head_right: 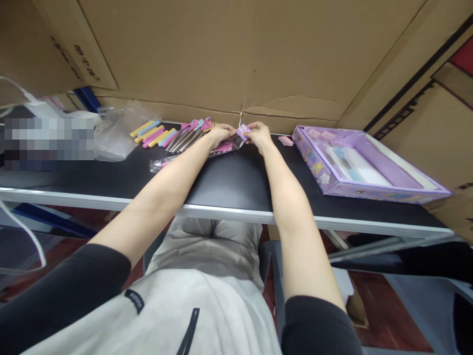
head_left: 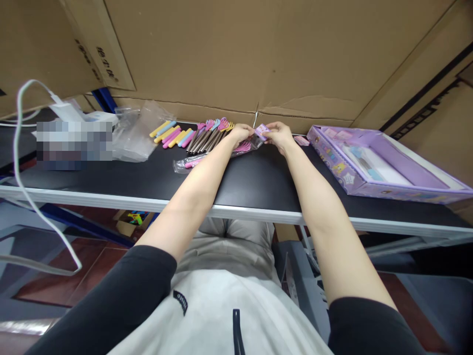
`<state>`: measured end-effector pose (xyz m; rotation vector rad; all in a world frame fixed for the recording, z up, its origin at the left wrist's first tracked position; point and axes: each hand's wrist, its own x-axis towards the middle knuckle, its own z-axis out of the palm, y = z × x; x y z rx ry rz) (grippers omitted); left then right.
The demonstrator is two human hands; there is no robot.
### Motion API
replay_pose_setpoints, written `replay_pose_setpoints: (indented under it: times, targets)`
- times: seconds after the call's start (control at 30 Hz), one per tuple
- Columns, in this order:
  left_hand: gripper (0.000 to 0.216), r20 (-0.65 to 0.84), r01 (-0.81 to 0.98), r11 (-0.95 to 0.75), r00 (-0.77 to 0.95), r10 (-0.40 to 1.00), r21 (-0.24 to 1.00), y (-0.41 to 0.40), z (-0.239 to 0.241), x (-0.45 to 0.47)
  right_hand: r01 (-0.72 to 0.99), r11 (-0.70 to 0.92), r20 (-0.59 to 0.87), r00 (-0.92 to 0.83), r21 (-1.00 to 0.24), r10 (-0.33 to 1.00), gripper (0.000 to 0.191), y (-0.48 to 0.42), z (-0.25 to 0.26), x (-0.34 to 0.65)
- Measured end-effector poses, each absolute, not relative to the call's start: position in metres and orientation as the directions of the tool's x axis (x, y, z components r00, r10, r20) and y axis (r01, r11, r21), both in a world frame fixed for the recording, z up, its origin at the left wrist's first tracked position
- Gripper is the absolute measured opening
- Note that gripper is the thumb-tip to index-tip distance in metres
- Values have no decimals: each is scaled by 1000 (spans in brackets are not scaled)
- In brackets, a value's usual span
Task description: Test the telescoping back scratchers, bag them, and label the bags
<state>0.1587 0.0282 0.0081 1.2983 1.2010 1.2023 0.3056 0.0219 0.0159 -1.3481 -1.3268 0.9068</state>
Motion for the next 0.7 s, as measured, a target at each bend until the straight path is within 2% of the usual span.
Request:
replay_pose_setpoints:
  times: [0.2, 0.53, 0.7]
  targets:
    - [47, 33, 38, -34, 21, 999, 999, 26, 10, 160, 269, 107, 148, 135, -957, 980, 24, 22, 17, 305]
    - [47, 66, 25, -65, -6, 998, 998, 28, 9, 160, 174, 33, 54, 115, -984, 992, 27, 12, 27, 303]
    - [48, 86, -2, -86, -3, 996, 996, 30, 7, 160, 128, 8, 19, 87, -992, 996, 21, 14, 24, 305]
